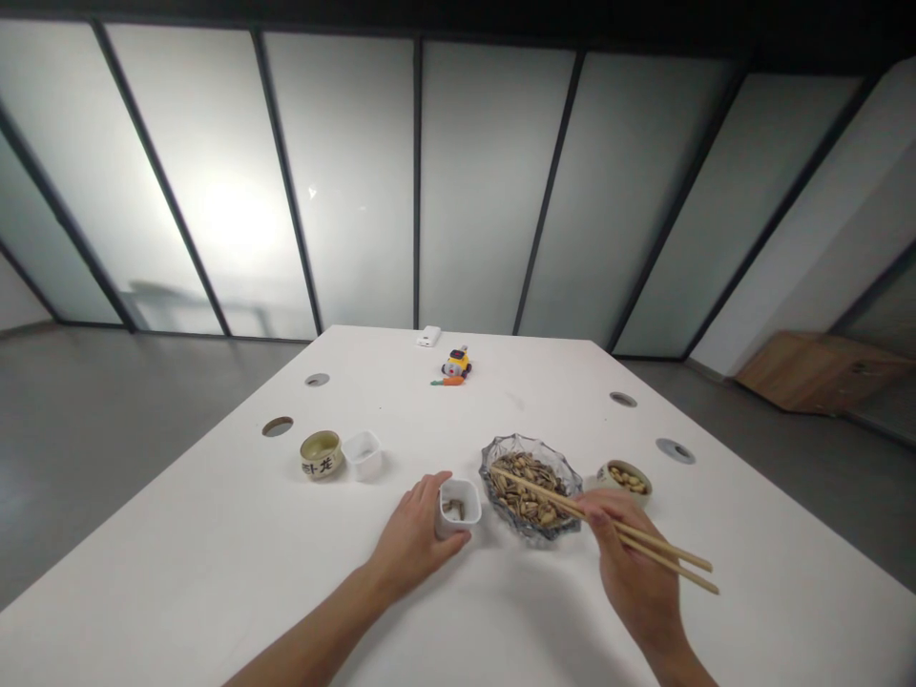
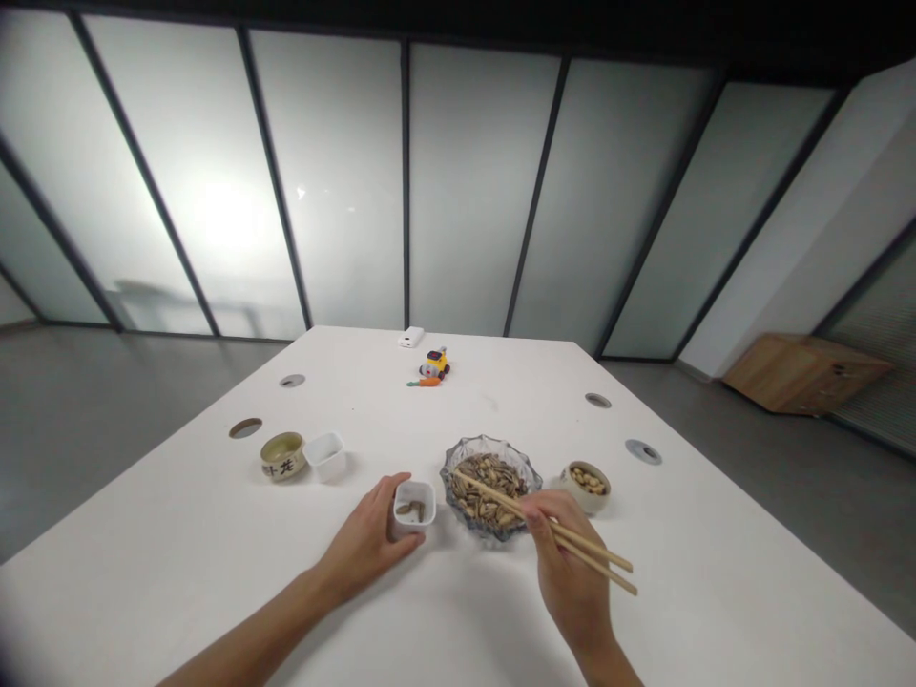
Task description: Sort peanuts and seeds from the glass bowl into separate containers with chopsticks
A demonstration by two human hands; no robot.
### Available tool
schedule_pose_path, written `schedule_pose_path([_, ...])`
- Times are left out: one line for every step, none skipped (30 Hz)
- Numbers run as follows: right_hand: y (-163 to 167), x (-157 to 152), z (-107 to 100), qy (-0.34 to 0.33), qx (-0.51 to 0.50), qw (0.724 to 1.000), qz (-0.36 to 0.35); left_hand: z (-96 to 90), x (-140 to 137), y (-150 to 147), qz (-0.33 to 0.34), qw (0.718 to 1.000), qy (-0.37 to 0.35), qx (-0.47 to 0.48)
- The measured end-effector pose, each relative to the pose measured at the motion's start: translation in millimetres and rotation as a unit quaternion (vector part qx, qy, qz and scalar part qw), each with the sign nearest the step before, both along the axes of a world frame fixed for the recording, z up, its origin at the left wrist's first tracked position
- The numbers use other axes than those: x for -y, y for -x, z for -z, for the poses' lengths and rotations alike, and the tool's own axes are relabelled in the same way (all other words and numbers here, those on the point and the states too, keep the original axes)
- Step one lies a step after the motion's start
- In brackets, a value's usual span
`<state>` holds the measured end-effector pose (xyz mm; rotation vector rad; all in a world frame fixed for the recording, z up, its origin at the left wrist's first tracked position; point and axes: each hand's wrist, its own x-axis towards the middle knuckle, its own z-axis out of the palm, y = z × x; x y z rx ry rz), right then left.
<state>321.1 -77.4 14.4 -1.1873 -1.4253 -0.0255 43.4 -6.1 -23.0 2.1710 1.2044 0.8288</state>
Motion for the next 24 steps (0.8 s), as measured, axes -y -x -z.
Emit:
schedule_pose_path([-3.5, -1.2, -0.5, -0.005, 0.016, 1.0, 0.016, 0.0, -0.1, 0.0, 0.001, 1.0, 0.0, 0.0])
schedule_pose_path([-6.5, -2.5, -0.7, -0.007, 0.031, 0.999, 0.024, 0.1, -0.2, 0.0, 0.001, 1.0, 0.0, 0.0])
schedule_pose_path([-8.7, -3.8, -0.7, -0.008, 0.044, 0.999, 0.026, 0.2, -0.4, 0.0, 0.001, 1.0, 0.001, 0.0])
schedule_pose_path([-10.1, -5.1, -0.4, -0.009, 0.055, 0.998, 0.021, 0.4, -0.6, 0.0, 0.0, 1.0, 0.001, 0.001])
schedule_pose_path([-10.4, -6.3, 0.3, -0.007, 0.063, 0.998, 0.013, 0.5, -0.7, -0.1, 0.0, 1.0, 0.0, 0.002])
schedule_pose_path([-9.9, -7.5, 1.3, -0.004, 0.067, 0.998, 0.003, 0.6, -0.7, -0.1, -0.001, 1.0, -0.001, 0.003])
schedule_pose_path([-8.7, -8.5, 2.6, -0.001, 0.069, 0.998, -0.007, 0.6, -0.7, -0.1, 0.0, 1.0, -0.002, 0.003])
schedule_pose_path([-7.2, -9.4, 4.1, 0.004, 0.069, 0.997, -0.018, 0.6, -0.5, -0.1, 0.0, 1.0, -0.003, 0.002])
schedule_pose_path([-5.5, -10.2, 5.8, 0.009, 0.068, 0.997, -0.028, 0.4, -0.4, -0.1, 0.001, 1.0, -0.003, 0.001])
schedule_pose_path([-4.0, -10.8, 7.5, 0.016, 0.066, 0.997, -0.037, 0.1, -0.2, -0.1, 0.001, 1.0, -0.002, 0.0])
schedule_pose_path([-2.7, -11.3, 9.4, 0.024, 0.065, 0.997, -0.045, -0.3, 0.0, -0.2, 0.001, 1.0, -0.001, -0.001])
schedule_pose_path([-1.8, -11.6, 11.1, 0.033, 0.063, 0.996, -0.052, -0.6, 0.1, -0.2, 0.002, 1.0, -0.001, -0.001])
schedule_pose_path([-1.4, -11.9, 12.7, 0.042, 0.061, 0.996, -0.058, -0.9, 0.2, -0.2, 0.002, 1.0, -0.001, -0.001])
schedule_pose_path([-1.2, -12.1, 14.1, 0.048, 0.06, 0.995, -0.062, -1.1, 0.3, -0.2, 0.003, 1.0, -0.002, -0.001])
schedule_pose_path([-1.4, -12.1, 15.2, 0.053, 0.06, 0.995, -0.065, -1.2, 0.2, -0.2, 0.003, 1.0, -0.003, 0.0])
schedule_pose_path([-1.8, -12.2, 15.9, 0.056, 0.062, 0.994, -0.068, -1.3, 0.2, -0.3, 0.002, 1.0, -0.003, -0.001])
schedule_pose_path([-2.3, -12.2, 16.2, 0.056, 0.065, 0.994, -0.068, -1.3, 0.2, -0.3, 0.002, 1.0, -0.003, -0.002])
schedule_pose_path([-2.8, -12.1, 16.1, 0.055, 0.068, 0.994, -0.068, -1.3, 0.1, -0.2, 0.002, 1.0, -0.003, -0.003])
schedule_pose_path([-3.4, -12.0, 15.5, 0.054, 0.071, 0.994, -0.065, -1.2, 0.1, -0.2, 0.002, 1.0, -0.002, -0.004])
schedule_pose_path([-4.1, -11.9, 14.7, 0.052, 0.073, 0.994, -0.062, -1.1, 0.1, -0.1, 0.002, 1.0, -0.001, -0.006])
schedule_pose_path([-4.9, -11.8, 13.7, 0.048, 0.074, 0.994, -0.058, -1.1, 0.1, 0.0, 0.002, 1.0, -0.001, -0.007])
schedule_pose_path([-6.0, -11.7, 12.5, 0.044, 0.072, 0.995, -0.052, -1.0, 0.1, 0.1, 0.002, 1.0, -0.001, -0.008])
schedule_pose_path([-7.4, -11.6, 11.5, 0.04, 0.07, 0.996, -0.045, -0.9, 0.0, 0.2, 0.002, 1.0, 0.0, -0.009])
schedule_pose_path([-9.1, -11.5, 10.6, 0.035, 0.066, 0.997, -0.036, -0.8, -0.2, 0.2, 0.003, 1.0, 0.0, -0.01])
